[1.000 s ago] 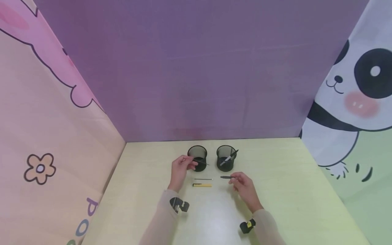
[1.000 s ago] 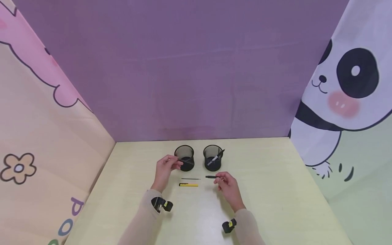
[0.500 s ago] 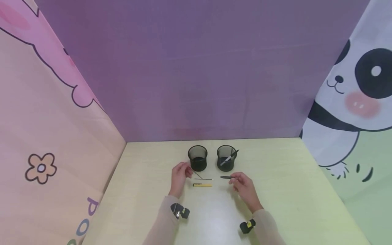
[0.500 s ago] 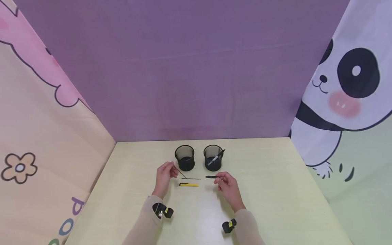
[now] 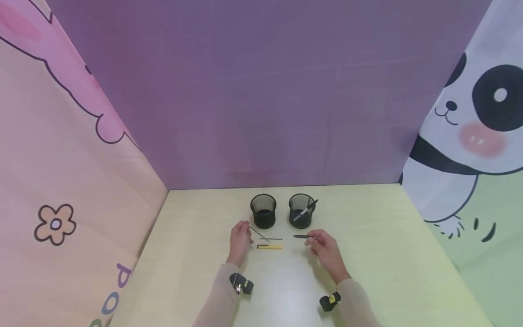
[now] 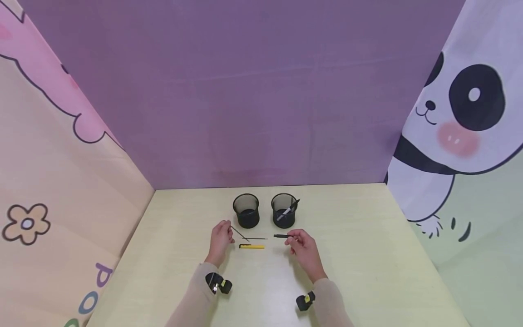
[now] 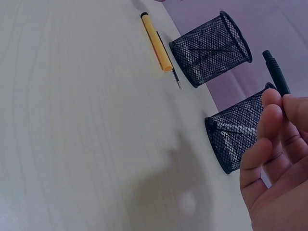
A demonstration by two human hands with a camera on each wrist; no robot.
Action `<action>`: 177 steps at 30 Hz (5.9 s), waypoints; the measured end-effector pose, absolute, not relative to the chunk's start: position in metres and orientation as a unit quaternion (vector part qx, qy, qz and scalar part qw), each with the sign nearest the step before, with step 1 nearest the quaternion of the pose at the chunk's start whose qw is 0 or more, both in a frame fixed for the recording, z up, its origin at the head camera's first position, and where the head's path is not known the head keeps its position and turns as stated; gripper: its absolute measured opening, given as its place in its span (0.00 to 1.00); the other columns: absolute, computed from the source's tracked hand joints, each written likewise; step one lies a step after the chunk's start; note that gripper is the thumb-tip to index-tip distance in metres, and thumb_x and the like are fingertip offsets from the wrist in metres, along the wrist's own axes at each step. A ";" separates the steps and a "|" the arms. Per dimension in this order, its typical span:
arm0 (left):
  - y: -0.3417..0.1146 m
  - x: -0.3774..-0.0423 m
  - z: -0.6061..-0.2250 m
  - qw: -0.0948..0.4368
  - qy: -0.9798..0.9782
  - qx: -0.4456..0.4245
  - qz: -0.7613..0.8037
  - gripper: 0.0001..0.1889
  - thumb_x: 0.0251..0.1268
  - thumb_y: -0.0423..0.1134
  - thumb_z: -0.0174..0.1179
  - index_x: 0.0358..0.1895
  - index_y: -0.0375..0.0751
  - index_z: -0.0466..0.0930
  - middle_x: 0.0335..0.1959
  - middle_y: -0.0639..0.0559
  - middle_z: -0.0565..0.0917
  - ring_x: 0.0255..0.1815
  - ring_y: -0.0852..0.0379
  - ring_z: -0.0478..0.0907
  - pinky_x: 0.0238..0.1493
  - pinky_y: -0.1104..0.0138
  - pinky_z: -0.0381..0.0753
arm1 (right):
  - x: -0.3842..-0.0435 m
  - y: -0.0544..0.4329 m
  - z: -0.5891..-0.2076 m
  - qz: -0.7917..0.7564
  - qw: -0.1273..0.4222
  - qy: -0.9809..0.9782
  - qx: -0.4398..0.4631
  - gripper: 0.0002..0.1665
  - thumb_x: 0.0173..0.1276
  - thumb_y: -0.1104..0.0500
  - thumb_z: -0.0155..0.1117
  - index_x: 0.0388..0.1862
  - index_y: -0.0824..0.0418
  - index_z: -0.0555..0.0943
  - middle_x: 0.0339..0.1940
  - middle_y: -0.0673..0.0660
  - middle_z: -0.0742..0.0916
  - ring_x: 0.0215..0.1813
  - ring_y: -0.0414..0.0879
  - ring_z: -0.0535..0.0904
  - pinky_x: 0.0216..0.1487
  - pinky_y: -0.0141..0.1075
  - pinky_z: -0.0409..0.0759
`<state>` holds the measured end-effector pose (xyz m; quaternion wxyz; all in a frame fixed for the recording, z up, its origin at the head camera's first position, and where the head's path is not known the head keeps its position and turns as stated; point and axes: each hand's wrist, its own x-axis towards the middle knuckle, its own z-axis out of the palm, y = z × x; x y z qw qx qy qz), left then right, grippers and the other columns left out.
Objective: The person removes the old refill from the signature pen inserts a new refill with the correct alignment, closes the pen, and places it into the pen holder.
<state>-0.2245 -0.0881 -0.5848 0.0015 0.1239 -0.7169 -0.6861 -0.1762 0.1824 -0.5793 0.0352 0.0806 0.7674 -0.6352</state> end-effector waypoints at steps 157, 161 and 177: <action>-0.053 -0.191 -0.590 -0.029 -0.758 0.022 -0.651 0.09 0.77 0.37 0.55 0.48 0.37 0.83 0.39 0.34 0.84 0.33 0.53 0.79 0.32 0.69 0.77 | -0.179 0.164 -0.579 -0.623 0.025 0.778 0.083 0.13 0.75 0.60 0.62 0.51 0.67 0.82 0.35 0.55 0.91 0.41 0.54 0.81 0.42 0.36 0.79; -0.055 -0.190 -0.594 -0.009 -0.816 0.018 -0.577 0.05 0.73 0.39 0.60 0.45 0.46 0.84 0.37 0.49 0.86 0.35 0.59 0.78 0.38 0.67 0.78 | -0.181 0.167 -0.583 -0.619 0.025 0.780 0.086 0.13 0.75 0.59 0.62 0.51 0.66 0.82 0.35 0.54 0.91 0.41 0.54 0.82 0.43 0.37 0.79; -0.060 -0.188 -0.597 -0.006 -0.944 -0.032 -0.329 0.12 0.58 0.36 0.72 0.45 0.49 0.88 0.40 0.52 0.78 0.42 0.54 0.68 0.45 0.58 0.71 | -0.183 0.172 -0.585 -0.610 0.023 0.786 0.098 0.11 0.76 0.58 0.61 0.50 0.64 0.83 0.35 0.54 0.90 0.36 0.51 0.79 0.39 0.39 0.79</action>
